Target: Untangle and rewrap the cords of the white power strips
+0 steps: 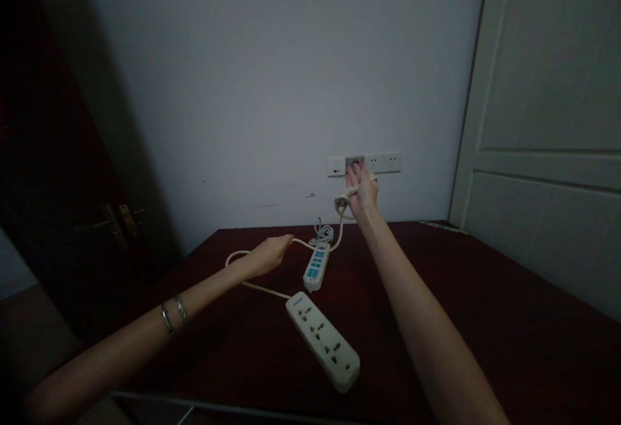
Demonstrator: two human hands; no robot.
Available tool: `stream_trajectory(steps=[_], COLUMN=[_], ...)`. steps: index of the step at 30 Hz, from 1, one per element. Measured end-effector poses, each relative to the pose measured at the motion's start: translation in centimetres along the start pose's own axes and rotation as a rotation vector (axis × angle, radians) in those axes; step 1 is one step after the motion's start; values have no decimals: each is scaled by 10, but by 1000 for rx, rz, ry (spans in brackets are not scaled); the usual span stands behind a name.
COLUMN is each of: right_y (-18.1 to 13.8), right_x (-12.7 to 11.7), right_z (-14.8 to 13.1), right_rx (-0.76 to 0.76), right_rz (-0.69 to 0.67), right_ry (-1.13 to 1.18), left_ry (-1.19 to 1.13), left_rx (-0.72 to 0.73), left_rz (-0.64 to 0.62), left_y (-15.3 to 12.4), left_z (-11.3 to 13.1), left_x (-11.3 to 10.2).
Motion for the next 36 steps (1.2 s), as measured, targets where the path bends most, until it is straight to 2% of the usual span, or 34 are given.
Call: stream_trajectory(steps=[3, 6, 10, 14, 18, 21, 23, 26, 28, 29, 31, 36], right_y=[-22, -48, -69, -72, -72, -75, -76, -74, -72, -71, -68, -62], right_x=[10, 11, 4, -5, -2, 4, 9, 11, 10, 9, 5, 3], right_z=[26, 48, 55, 48, 41, 38, 37, 38, 41, 42, 45, 43], right_rx=[321, 650, 757, 882, 864, 863, 881, 908, 916, 917, 915, 802], right_rz=[-245, -520, -784, -881, -893, -939, -992, -1060, -1092, -1105, -1123, -1049], right_ry=[-269, -594, -808, -858, -775, -665, -571, -451, -403, -380, -337, -285], left_ry=[233, 295, 187, 3, -259, -515, -729, -1067, -1199, -1217, -1167, -936], left_rx=[103, 225, 252, 232, 205, 213, 230, 262, 260, 256, 261, 247], left_rz=[-118, -83, 71, 239, 363, 389, 316, 59, -89, -129, -129, 86], left_y=[11, 22, 34, 45, 58, 65, 67, 69, 71, 72, 77, 90], left_z=[21, 38, 41, 30, 18, 8, 2, -6, -9, -10, -11, -9], left_x=[-13, -24, -40, -55, -62, -58, -53, -43, -39, -38, -38, -36])
Point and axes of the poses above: each hand's wrist, its own y-axis towards the middle knuckle, its own x-axis out of the palm, z = x × y, the point moved 2 cm from there along y, towards the middle knuckle, and after that the axes turned 9 degrees about x, right-handed, at the moved point
